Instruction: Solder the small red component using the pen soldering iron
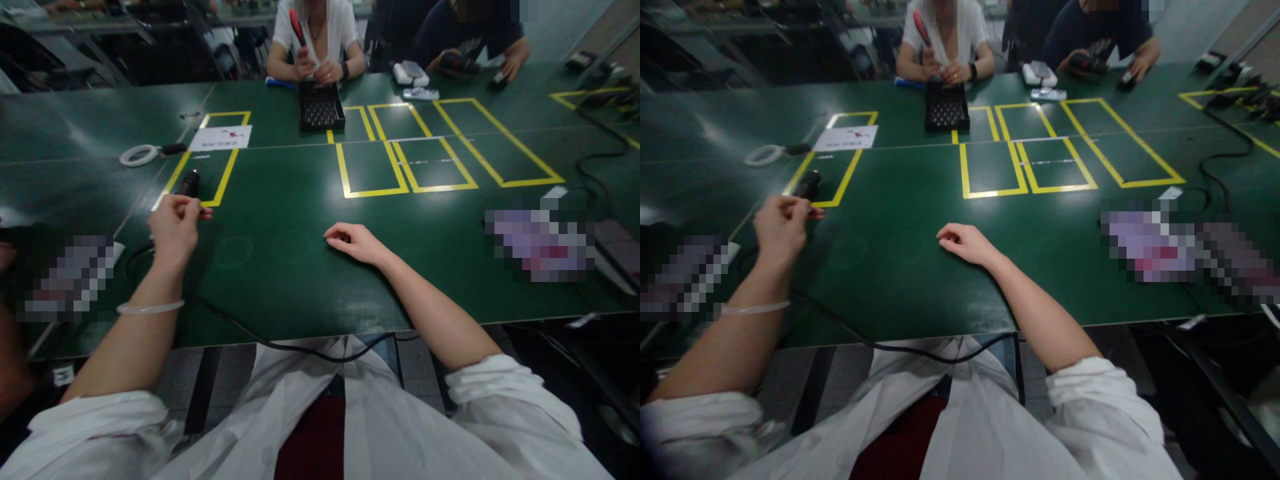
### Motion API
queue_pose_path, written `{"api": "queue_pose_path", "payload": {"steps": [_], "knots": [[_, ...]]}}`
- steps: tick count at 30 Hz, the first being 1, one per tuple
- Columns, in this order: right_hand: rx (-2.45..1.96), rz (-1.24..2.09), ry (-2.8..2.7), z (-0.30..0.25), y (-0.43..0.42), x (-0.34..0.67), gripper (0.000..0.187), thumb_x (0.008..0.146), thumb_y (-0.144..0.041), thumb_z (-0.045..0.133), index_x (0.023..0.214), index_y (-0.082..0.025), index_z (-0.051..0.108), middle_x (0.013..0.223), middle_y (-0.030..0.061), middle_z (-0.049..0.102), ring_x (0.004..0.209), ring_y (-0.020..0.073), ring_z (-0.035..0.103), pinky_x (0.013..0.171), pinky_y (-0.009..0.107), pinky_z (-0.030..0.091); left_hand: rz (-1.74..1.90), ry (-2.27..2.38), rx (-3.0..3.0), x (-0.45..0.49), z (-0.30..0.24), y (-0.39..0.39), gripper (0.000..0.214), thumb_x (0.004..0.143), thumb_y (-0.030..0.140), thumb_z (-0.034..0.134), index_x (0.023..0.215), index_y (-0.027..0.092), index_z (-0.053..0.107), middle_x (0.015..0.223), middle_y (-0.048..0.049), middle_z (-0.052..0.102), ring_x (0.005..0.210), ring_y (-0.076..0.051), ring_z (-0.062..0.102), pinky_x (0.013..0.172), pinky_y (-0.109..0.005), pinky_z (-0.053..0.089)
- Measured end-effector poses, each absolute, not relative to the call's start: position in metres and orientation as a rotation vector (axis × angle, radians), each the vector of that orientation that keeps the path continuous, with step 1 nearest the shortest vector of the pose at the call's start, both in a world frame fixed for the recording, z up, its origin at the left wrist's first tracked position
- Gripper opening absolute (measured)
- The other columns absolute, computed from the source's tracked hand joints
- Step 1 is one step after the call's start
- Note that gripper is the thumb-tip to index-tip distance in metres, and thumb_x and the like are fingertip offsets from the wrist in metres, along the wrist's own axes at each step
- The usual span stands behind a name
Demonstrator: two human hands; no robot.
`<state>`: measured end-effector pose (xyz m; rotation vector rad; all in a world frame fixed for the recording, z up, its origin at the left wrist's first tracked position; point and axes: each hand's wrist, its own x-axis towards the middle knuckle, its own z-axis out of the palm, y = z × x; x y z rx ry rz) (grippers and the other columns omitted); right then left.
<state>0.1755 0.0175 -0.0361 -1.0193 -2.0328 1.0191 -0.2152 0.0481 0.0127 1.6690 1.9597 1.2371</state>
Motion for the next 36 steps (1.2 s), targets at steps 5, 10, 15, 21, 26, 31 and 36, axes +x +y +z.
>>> {"api": "queue_pose_path", "payload": {"steps": [5, 10, 15, 21, 26, 31, 36], "knots": [[-1.017, 1.060, -1.998, -0.036, 0.017, 0.176, 0.023, 0.088, -0.032, 0.061, 0.101, -0.015, 0.070, 0.085, 0.0032, 0.069, 0.072, 0.0133, 0.057, 0.069, 0.026, 0.043, 0.992, 1.346, 1.660, -0.106, 0.019, 0.041, 0.030, 0.094, 0.039, 0.054, 0.105, 0.015, 0.067, 0.070, -0.0005, 0.054, 0.062, -0.012, 0.054, 0.066, -0.027, 0.048], [-0.953, 1.187, -1.880, -0.038, 0.020, 0.177, 0.030, 0.087, -0.037, 0.064, 0.109, -0.016, 0.063, 0.084, 0.0016, 0.068, 0.070, 0.0126, 0.058, 0.069, 0.026, 0.046, 0.662, 0.898, 1.631, -0.041, 0.011, 0.031, 0.052, 0.094, 0.042, 0.059, 0.141, 0.018, 0.054, 0.066, 0.0010, 0.051, 0.058, -0.012, 0.050, 0.061, -0.028, 0.043], [-0.857, 1.276, -1.815, -0.040, 0.020, 0.174, 0.026, 0.085, -0.038, 0.067, 0.098, -0.017, 0.057, 0.079, 0.0000, 0.064, 0.068, 0.0121, 0.057, 0.067, 0.026, 0.047, 0.568, 0.834, 1.514, -0.028, -0.007, 0.032, 0.067, 0.093, 0.041, 0.063, 0.151, 0.016, 0.040, 0.061, 0.0026, 0.050, 0.055, -0.011, 0.047, 0.056, -0.027, 0.034], [-0.872, 1.158, -1.903, -0.038, 0.016, 0.172, 0.019, 0.088, -0.036, 0.063, 0.092, -0.018, 0.056, 0.076, -0.0001, 0.063, 0.067, 0.0121, 0.056, 0.066, 0.026, 0.045, 0.633, 0.856, 1.414, -0.032, -0.022, 0.030, 0.065, 0.092, 0.049, 0.064, 0.147, 0.018, 0.048, 0.065, -0.0003, 0.056, 0.059, -0.013, 0.053, 0.059, -0.029, 0.038], [-0.954, 1.012, -1.961, -0.037, 0.017, 0.174, 0.017, 0.087, -0.033, 0.062, 0.093, -0.018, 0.058, 0.077, -0.0003, 0.063, 0.066, 0.0117, 0.055, 0.065, 0.025, 0.043, 0.692, 0.850, 1.244, -0.033, -0.029, 0.033, 0.054, 0.090, 0.057, 0.063, 0.127, 0.018, 0.059, 0.075, -0.0045, 0.062, 0.065, -0.015, 0.060, 0.062, -0.029, 0.046], [-1.006, 0.960, -1.946, -0.037, 0.018, 0.174, 0.017, 0.085, -0.032, 0.063, 0.093, -0.018, 0.059, 0.073, -0.0015, 0.061, 0.063, 0.0113, 0.053, 0.061, 0.024, 0.040, 0.697, 0.946, 1.235, -0.035, -0.025, 0.032, 0.039, 0.083, 0.048, 0.073, 0.094, 0.013, 0.060, 0.080, -0.0042, 0.063, 0.070, -0.012, 0.061, 0.071, -0.028, 0.054], [-1.015, 0.956, -1.964, -0.041, 0.020, 0.173, 0.016, 0.085, -0.032, 0.063, 0.092, -0.019, 0.057, 0.073, -0.0018, 0.061, 0.062, 0.0111, 0.053, 0.061, 0.024, 0.041, 0.679, 0.983, 1.297, -0.036, -0.024, 0.031, 0.039, 0.077, 0.040, 0.078, 0.099, 0.013, 0.060, 0.087, -0.0041, 0.065, 0.077, -0.012, 0.063, 0.073, -0.027, 0.055]]}}
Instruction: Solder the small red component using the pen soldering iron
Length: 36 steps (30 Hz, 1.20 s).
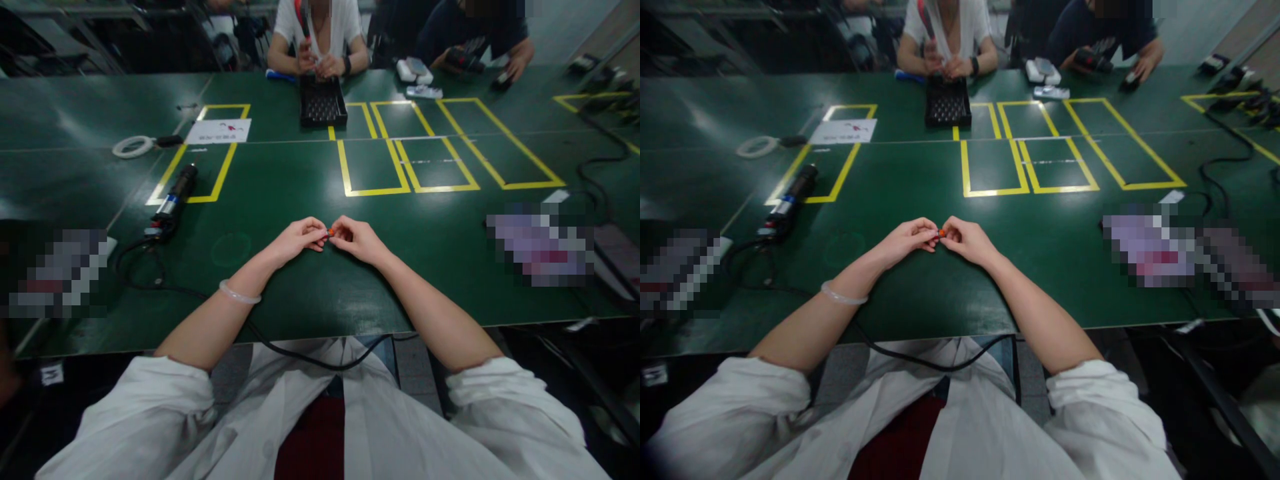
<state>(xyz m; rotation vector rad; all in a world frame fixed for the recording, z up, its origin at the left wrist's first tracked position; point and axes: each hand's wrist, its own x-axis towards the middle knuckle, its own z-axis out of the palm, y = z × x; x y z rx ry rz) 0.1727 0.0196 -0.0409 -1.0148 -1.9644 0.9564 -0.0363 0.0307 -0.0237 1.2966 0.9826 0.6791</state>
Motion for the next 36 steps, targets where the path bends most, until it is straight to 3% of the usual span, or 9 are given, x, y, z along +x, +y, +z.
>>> {"api": "queue_pose_path", "payload": {"steps": [17, 25, 36], "knots": [[-0.984, 0.981, -1.948, -0.0420, 0.0200, 0.1730, 0.018, 0.086, -0.030, 0.064, 0.099, -0.019, 0.058, 0.076, -0.0020, 0.062, 0.062, 0.0104, 0.053, 0.061, 0.024, 0.041, 0.720, 0.978, 1.328, -0.0364, -0.0271, 0.0309, 0.038, 0.075, 0.038, 0.079, 0.098, 0.012, 0.062, 0.086, -0.0039, 0.064, 0.082, -0.013, 0.063, 0.073, -0.027, 0.057], [-1.011, 1.100, -1.874, -0.0402, 0.0196, 0.1730, 0.024, 0.089, -0.040, 0.062, 0.095, -0.017, 0.059, 0.077, 0.0001, 0.064, 0.066, 0.0122, 0.055, 0.064, 0.026, 0.043, 0.720, 0.928, 1.354, -0.0367, -0.0299, 0.0322, 0.040, 0.072, 0.034, 0.082, 0.097, 0.013, 0.060, 0.087, -0.0016, 0.062, 0.078, -0.011, 0.063, 0.073, -0.027, 0.057], [-0.976, 0.999, -1.937, -0.0384, 0.0194, 0.1737, 0.017, 0.085, -0.031, 0.065, 0.094, -0.018, 0.058, 0.078, -0.0012, 0.060, 0.063, 0.0108, 0.050, 0.062, 0.026, 0.040, 0.747, 0.898, 1.382, -0.0366, -0.0316, 0.0316, 0.037, 0.075, 0.030, 0.080, 0.099, 0.012, 0.058, 0.092, -0.0032, 0.062, 0.081, -0.011, 0.063, 0.073, -0.026, 0.056]]}}
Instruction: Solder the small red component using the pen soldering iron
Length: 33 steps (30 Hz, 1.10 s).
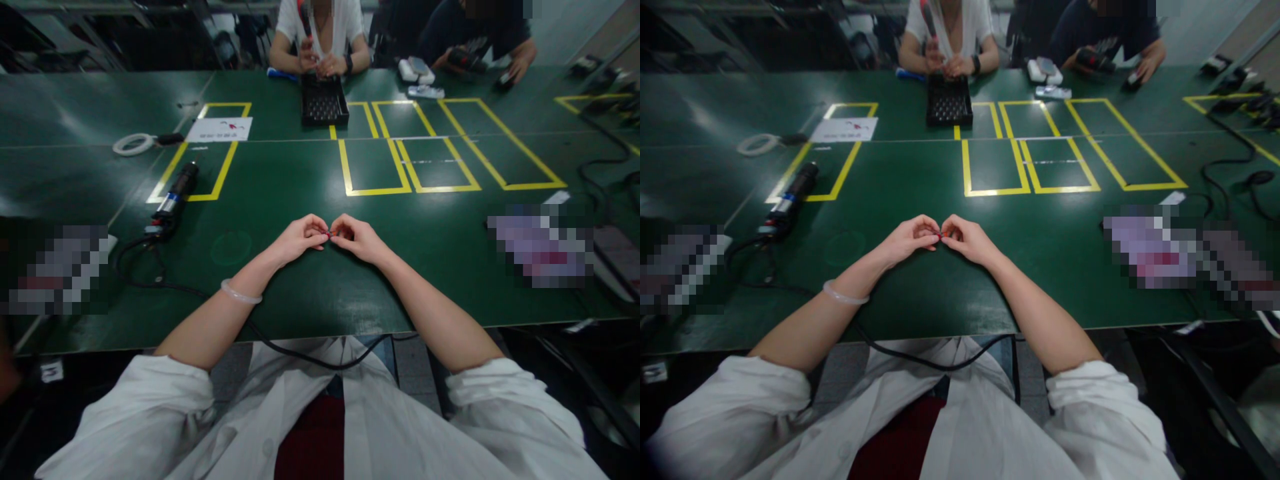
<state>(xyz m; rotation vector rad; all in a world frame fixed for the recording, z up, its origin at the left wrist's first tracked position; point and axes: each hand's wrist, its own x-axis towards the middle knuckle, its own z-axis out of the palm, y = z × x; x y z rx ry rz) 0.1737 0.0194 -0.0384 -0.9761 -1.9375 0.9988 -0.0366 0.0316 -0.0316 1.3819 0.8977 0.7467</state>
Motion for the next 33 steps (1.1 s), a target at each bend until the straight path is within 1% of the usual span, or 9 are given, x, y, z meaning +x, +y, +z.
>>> {"api": "queue_pose_path", "payload": {"steps": [5, 10, 14, 23, 33], "knots": [[-0.986, 1.041, -1.896, -0.0413, 0.0202, 0.1726, 0.023, 0.085, -0.035, 0.066, 0.099, -0.017, 0.058, 0.082, 0.0002, 0.063, 0.066, 0.0119, 0.054, 0.064, 0.026, 0.042, 0.772, 0.880, 1.404, -0.0366, -0.0306, 0.0313, 0.035, 0.074, 0.025, 0.079, 0.098, 0.012, 0.057, 0.093, -0.0028, 0.061, 0.079, -0.010, 0.062, 0.070, -0.024, 0.055], [-1.017, 1.020, -1.936, -0.0397, 0.0201, 0.1728, 0.021, 0.085, -0.034, 0.065, 0.096, -0.018, 0.060, 0.078, 0.0000, 0.063, 0.065, 0.0121, 0.053, 0.063, 0.026, 0.041, 0.787, 0.877, 1.421, -0.0358, -0.0293, 0.0305, 0.034, 0.072, 0.023, 0.079, 0.097, 0.012, 0.057, 0.092, -0.0031, 0.061, 0.080, -0.011, 0.062, 0.070, -0.024, 0.054], [-1.025, 0.958, -1.954, -0.0374, 0.0198, 0.1737, 0.018, 0.084, -0.032, 0.064, 0.096, -0.018, 0.060, 0.077, -0.0005, 0.063, 0.064, 0.0116, 0.051, 0.062, 0.025, 0.040, 0.788, 0.886, 1.418, -0.0356, -0.0297, 0.0310, 0.036, 0.072, 0.023, 0.079, 0.099, 0.012, 0.057, 0.095, -0.0043, 0.062, 0.082, -0.012, 0.062, 0.071, -0.025, 0.055], [-1.000, 0.852, -1.996, -0.0392, 0.0210, 0.1750, 0.015, 0.085, -0.027, 0.062, 0.098, -0.018, 0.059, 0.083, 0.0007, 0.064, 0.066, 0.0121, 0.052, 0.064, 0.026, 0.041, 0.741, 0.923, 1.371, -0.0361, -0.0254, 0.0304, 0.034, 0.075, 0.025, 0.075, 0.101, 0.012, 0.058, 0.098, -0.0056, 0.065, 0.085, -0.013, 0.064, 0.076, -0.027, 0.056], [-1.015, 0.839, -2.010, -0.0358, 0.0179, 0.1732, 0.013, 0.084, -0.025, 0.062, 0.095, -0.020, 0.058, 0.084, 0.0010, 0.065, 0.067, 0.0127, 0.053, 0.066, 0.026, 0.042, 0.737, 0.959, 1.368, -0.0363, -0.0247, 0.0303, 0.030, 0.074, 0.022, 0.072, 0.099, 0.012, 0.060, 0.095, -0.0053, 0.064, 0.082, -0.012, 0.063, 0.075, -0.027, 0.057]]}}
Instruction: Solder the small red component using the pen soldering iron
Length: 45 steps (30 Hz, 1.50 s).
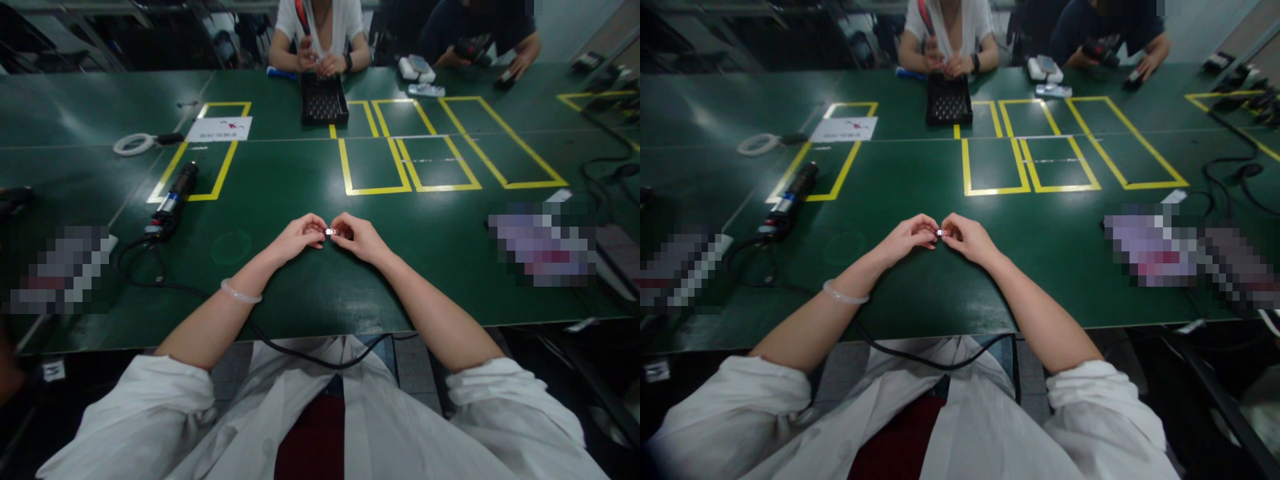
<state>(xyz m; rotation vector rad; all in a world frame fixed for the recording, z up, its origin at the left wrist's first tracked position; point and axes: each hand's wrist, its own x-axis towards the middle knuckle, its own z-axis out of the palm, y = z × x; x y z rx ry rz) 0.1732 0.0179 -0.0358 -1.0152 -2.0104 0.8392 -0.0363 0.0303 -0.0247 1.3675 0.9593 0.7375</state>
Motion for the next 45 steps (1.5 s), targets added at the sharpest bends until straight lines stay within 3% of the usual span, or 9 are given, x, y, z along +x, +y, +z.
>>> {"api": "queue_pose_path", "payload": {"steps": [38, 45], "knots": [[-1.029, 0.776, -2.092, -0.0392, 0.0183, 0.1729, 0.012, 0.085, -0.024, 0.062, 0.095, -0.019, 0.060, 0.085, 0.0012, 0.065, 0.068, 0.0133, 0.055, 0.067, 0.026, 0.042, 0.724, 0.927, 1.406, -0.0377, -0.0319, 0.0332, 0.029, 0.071, 0.020, 0.073, 0.096, 0.013, 0.059, 0.085, -0.0030, 0.063, 0.075, -0.011, 0.060, 0.072, -0.026, 0.055], [-1.025, 0.857, -2.012, -0.0417, 0.0211, 0.1744, 0.015, 0.085, -0.026, 0.062, 0.097, -0.019, 0.059, 0.083, 0.0005, 0.065, 0.064, 0.0117, 0.051, 0.063, 0.025, 0.040, 0.667, 0.963, 1.441, -0.0384, -0.0259, 0.0324, 0.036, 0.075, 0.032, 0.074, 0.102, 0.014, 0.058, 0.094, -0.0046, 0.064, 0.082, -0.013, 0.062, 0.075, -0.028, 0.054]]}}
